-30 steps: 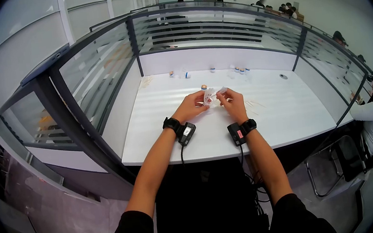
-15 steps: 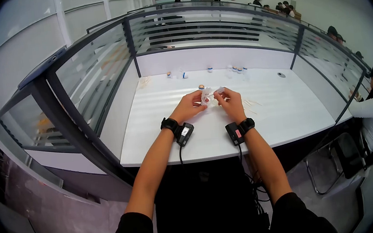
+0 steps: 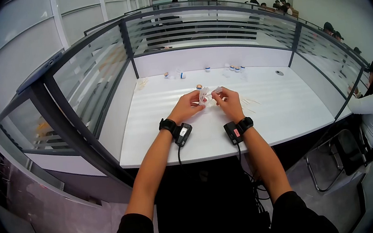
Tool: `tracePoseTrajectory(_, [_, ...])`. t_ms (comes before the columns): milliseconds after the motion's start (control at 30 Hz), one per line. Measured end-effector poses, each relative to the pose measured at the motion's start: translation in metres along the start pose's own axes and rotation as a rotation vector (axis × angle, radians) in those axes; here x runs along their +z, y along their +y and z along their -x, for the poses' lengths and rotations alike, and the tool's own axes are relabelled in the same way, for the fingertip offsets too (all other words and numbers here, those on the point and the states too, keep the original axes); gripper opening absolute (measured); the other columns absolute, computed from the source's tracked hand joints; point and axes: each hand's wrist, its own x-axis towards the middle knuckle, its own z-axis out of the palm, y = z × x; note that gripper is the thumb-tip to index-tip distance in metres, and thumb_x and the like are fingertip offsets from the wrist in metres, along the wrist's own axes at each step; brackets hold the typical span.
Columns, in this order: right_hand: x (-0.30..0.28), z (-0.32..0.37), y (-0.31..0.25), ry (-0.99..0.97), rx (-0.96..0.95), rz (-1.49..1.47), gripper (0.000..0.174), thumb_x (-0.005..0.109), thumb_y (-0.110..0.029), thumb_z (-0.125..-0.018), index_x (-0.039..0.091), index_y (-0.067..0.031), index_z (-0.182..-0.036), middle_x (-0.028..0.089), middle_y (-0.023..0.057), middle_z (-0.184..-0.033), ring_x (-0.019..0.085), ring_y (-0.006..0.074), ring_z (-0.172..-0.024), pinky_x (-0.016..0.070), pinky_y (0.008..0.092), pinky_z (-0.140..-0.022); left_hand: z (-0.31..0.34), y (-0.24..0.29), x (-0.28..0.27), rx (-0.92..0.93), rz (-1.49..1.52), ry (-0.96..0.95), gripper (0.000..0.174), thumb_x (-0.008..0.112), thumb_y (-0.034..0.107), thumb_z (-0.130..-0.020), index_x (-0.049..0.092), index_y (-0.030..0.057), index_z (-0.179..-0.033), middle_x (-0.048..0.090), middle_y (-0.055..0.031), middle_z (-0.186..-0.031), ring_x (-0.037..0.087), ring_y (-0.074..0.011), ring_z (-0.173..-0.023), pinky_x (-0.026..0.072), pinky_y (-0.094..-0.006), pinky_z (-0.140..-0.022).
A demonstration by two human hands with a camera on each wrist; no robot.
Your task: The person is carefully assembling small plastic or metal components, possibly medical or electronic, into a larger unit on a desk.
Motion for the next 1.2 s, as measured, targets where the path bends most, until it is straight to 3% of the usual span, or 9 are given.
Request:
tracePoseTrajectory(967, [0.0,-0.001,0.003,0.0,-0.027,0.005,0.019,0.073,-0.019,-0.095,0.074,0.0004,-0.096,0.073,0.0058,-0.079,0.062,0.0103,-0.061,0.0487,0.0272,-0.056,0.001,0.002,0.0,-0.026,0.011,0.014,0.059,0.076,0.006,-0.09,0.053,-0.0002,-0.144,0.069,-0.0122,-0.124,0.067,-0.0223,-0.117,0.0532,-0.0365,-0.103])
tracePoseTrajectory(1200, [-0.001,0.0,-0.004,-0.025,0.054,0.008,0.023,0.072,-0.022,-0.096,0.074,0.0001,-0.097,0.074,0.0048,-0.081,0.062,0.01,-0.062,0.0488,0.0271,-0.055,0.004,0.004,0.0,-0.055,0.024,0.036,0.061,0.076,0.007,-0.089,0.053,0.0008,-0.145,0.07,-0.0122,-0.124,0.068,-0.022,-0.116,0.0534,-0.0364,-0.103])
